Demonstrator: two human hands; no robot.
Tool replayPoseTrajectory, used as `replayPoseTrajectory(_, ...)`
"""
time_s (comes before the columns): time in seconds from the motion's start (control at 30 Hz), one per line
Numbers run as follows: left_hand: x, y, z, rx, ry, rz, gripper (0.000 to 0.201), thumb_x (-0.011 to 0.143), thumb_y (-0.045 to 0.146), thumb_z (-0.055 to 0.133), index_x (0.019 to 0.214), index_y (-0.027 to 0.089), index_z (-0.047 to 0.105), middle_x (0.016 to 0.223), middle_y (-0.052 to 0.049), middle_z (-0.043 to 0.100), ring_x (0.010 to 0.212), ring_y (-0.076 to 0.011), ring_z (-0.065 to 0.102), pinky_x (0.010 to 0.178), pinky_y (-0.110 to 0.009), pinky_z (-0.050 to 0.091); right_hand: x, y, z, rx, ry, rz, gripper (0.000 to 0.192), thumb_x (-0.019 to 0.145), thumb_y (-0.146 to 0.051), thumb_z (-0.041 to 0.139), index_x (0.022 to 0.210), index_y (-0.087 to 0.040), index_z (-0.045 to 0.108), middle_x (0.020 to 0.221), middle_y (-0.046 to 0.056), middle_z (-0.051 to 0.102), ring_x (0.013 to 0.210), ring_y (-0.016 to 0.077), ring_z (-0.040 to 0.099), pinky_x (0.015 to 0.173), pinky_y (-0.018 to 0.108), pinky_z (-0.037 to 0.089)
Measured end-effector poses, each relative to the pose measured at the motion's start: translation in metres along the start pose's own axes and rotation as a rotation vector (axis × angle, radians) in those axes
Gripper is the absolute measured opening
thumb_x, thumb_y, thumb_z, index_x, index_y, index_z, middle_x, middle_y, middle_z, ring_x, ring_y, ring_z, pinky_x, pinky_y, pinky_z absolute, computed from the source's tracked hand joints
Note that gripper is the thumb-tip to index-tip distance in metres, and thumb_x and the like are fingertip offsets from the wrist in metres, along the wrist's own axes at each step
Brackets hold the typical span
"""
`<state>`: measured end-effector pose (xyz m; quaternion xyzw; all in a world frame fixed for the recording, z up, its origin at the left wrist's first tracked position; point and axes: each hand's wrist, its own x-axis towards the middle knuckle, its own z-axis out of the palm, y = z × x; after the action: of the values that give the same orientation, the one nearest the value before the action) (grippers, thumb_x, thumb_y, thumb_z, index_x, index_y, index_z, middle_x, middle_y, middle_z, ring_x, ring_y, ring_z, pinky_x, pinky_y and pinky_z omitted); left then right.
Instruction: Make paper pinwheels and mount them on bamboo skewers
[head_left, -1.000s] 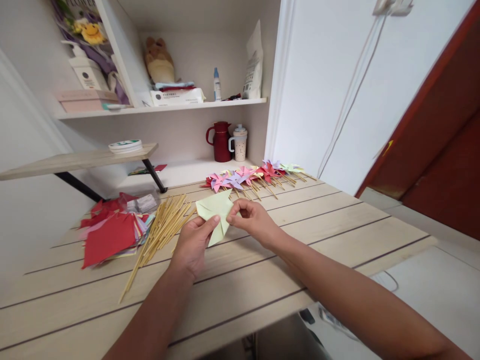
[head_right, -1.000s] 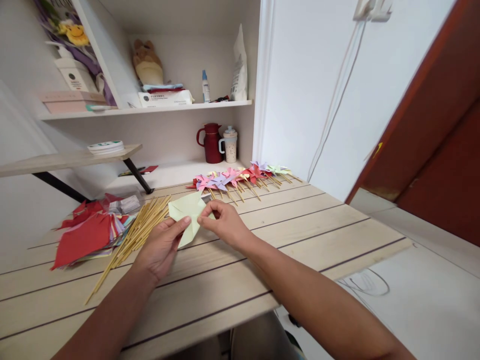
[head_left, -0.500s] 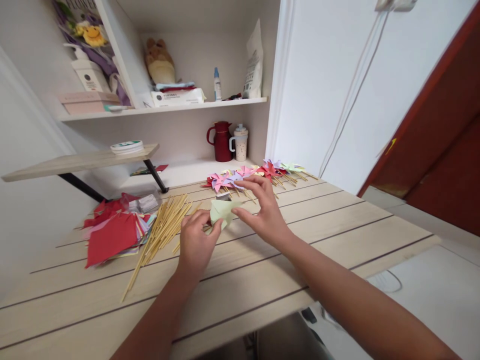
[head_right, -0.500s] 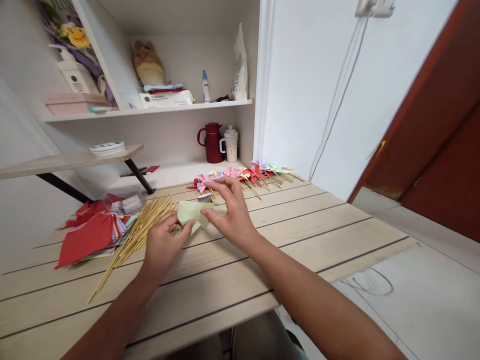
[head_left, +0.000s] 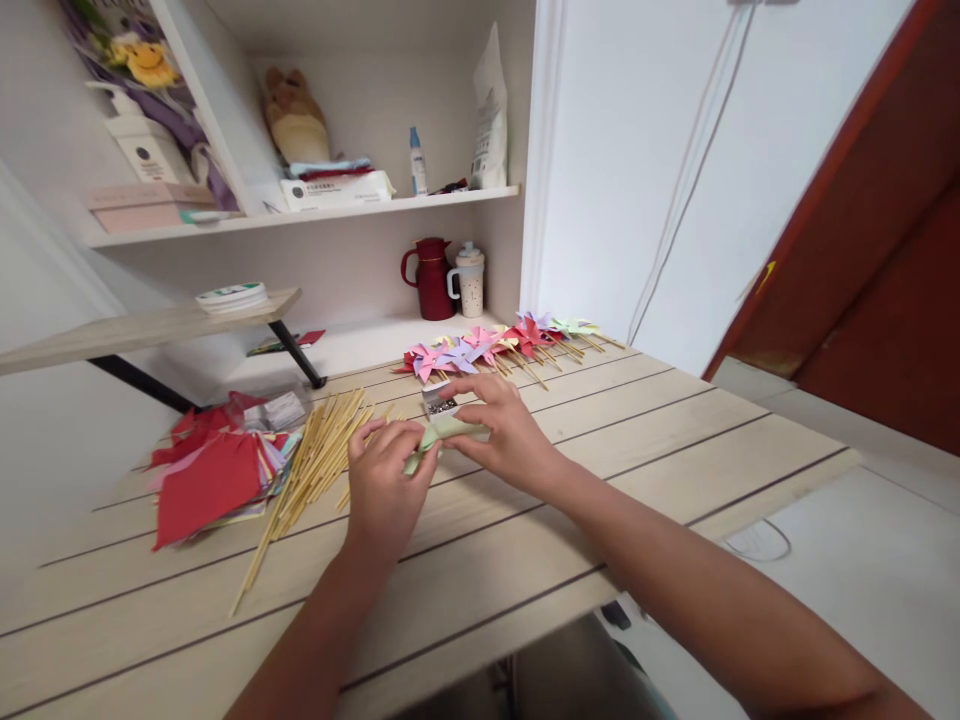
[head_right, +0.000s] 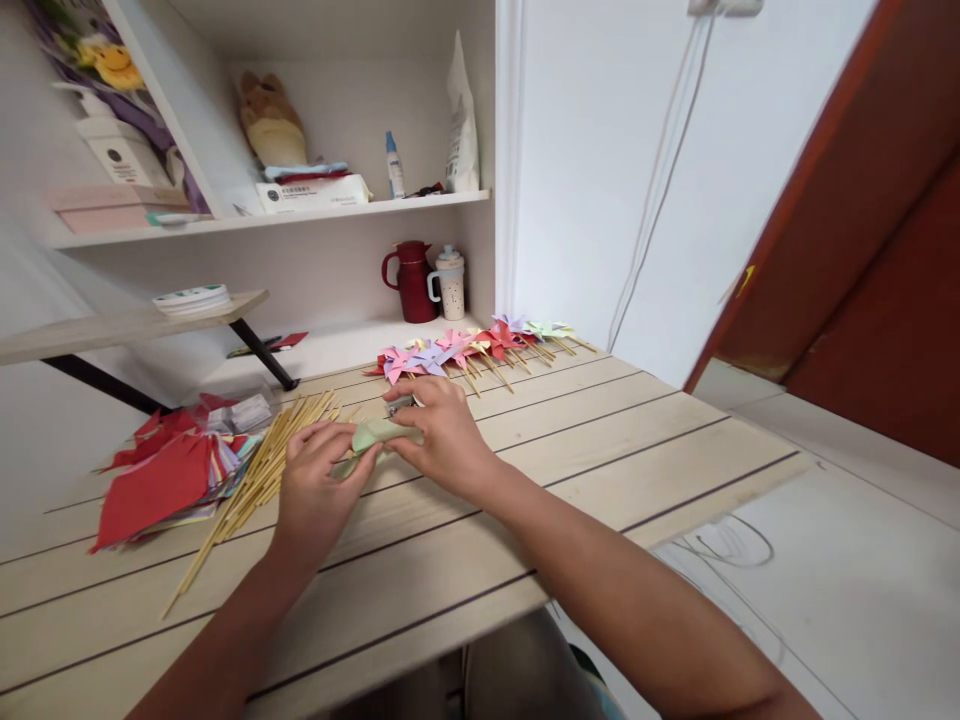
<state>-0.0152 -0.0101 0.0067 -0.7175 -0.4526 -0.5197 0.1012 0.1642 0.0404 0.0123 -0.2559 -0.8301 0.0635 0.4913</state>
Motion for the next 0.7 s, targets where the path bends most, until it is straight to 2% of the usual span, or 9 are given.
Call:
replayPoseTrajectory(0.1,-0.002,-0.003,0.002,0.082,0.013,0.105,0.008,0.087,0.021,0.066,0.079,0.023,0.066,0.081,0.000,0.074,0.080,-0.0198,0.067,0.096,-0.040,0.040,0.001,0.000,0.000,-0.001,-0.002,-0.005,0.014,0.080,-0.024,0.080,0.072,-0.021,0.069,0.117,0.008,0.073,0.114,0.0284,0.060,0.100,0.049,0.043)
replayPoseTrajectory(0.2,-0.003,-0.001,0.001,0.066,0.040,0.089,0.010,0.088,0.023,0.067,0.078,0.023,0.065,0.081,0.000,0.073,0.081,-0.0196,0.067,0.097,-0.041,0.041,0.002,-0.003,-0.001,0.059,0.005,0.053,0.008,0.079,-0.024,0.081,0.077,-0.022,0.073,0.108,0.007,0.076,0.109,0.0278,0.062,0.099,0.048,0.044)
replayPoseTrajectory(0.27,-0.002,0.001,-0.001,0.004,0.073,-0.002,0.006,0.089,0.028,0.068,0.085,0.023,0.068,0.088,-0.002,0.073,0.088,-0.0208,0.067,0.097,-0.042,0.041,0.003,-0.006,-0.001,0.169,0.036,0.172,0.008,0.076,-0.022,0.081,0.082,-0.022,0.076,0.102,0.007,0.076,0.104,0.0269,0.063,0.096,0.045,0.046)
replayPoseTrajectory(0.3,-0.001,0.002,-0.002,-0.050,0.102,-0.074,0.009,0.089,0.031,0.068,0.095,0.024,0.070,0.095,-0.004,0.072,0.093,-0.0214,0.066,0.098,-0.041,0.042,0.004,-0.007,-0.001,0.256,0.046,0.268,0.009,0.076,-0.023,0.080,0.085,-0.021,0.077,0.100,0.007,0.077,0.102,0.0264,0.064,0.093,0.043,0.048)
replayPoseTrajectory(0.4,0.002,0.003,-0.005,-0.304,0.229,-0.331,0.050,0.088,0.041,0.070,0.134,0.026,0.057,0.119,-0.008,0.064,0.109,-0.0218,0.061,0.099,-0.039,0.044,0.005,-0.009,0.000,0.632,0.059,0.623,0.019,0.073,-0.028,0.079,0.090,-0.018,0.079,0.093,0.007,0.078,0.088,0.0243,0.068,0.081,0.038,0.051)
replayPoseTrajectory(0.47,0.004,0.001,-0.004,-0.501,0.285,-0.476,0.067,0.084,0.047,0.074,0.142,0.027,0.048,0.125,-0.009,0.060,0.113,-0.0211,0.059,0.101,-0.038,0.045,0.007,-0.009,0.002,0.864,0.096,0.781,0.027,0.068,-0.031,0.082,0.091,-0.015,0.079,0.087,0.007,0.078,0.078,0.0219,0.068,0.076,0.035,0.051)
replayPoseTrajectory(0.53,0.005,-0.001,-0.002,-0.669,0.235,-0.612,0.067,0.080,0.051,0.076,0.137,0.024,0.054,0.124,-0.009,0.062,0.113,-0.0213,0.060,0.102,-0.037,0.045,0.007,-0.008,0.004,0.995,0.155,0.839,0.031,0.063,-0.030,0.085,0.089,-0.014,0.079,0.085,0.007,0.078,0.074,0.0199,0.067,0.074,0.033,0.050)
replayPoseTrajectory(0.63,0.004,0.001,0.003,-0.847,0.023,-0.785,0.057,0.075,0.048,0.081,0.122,0.019,0.065,0.121,-0.011,0.067,0.113,-0.0235,0.062,0.100,-0.037,0.047,0.007,-0.007,0.007,1.092,0.158,0.862,0.031,0.060,-0.029,0.086,0.087,-0.014,0.079,0.085,0.007,0.078,0.072,0.0183,0.066,0.073,0.032,0.049)
replayPoseTrajectory(0.7,0.003,0.006,0.004,-0.918,-0.082,-0.838,0.055,0.071,0.041,0.085,0.118,0.018,0.067,0.122,-0.011,0.069,0.111,-0.0238,0.064,0.097,-0.036,0.049,0.005,-0.008,0.010,1.113,0.126,0.870,0.031,0.060,-0.029,0.085,0.087,-0.014,0.079,0.085,0.007,0.078,0.071,0.0180,0.066,0.071,0.032,0.049)
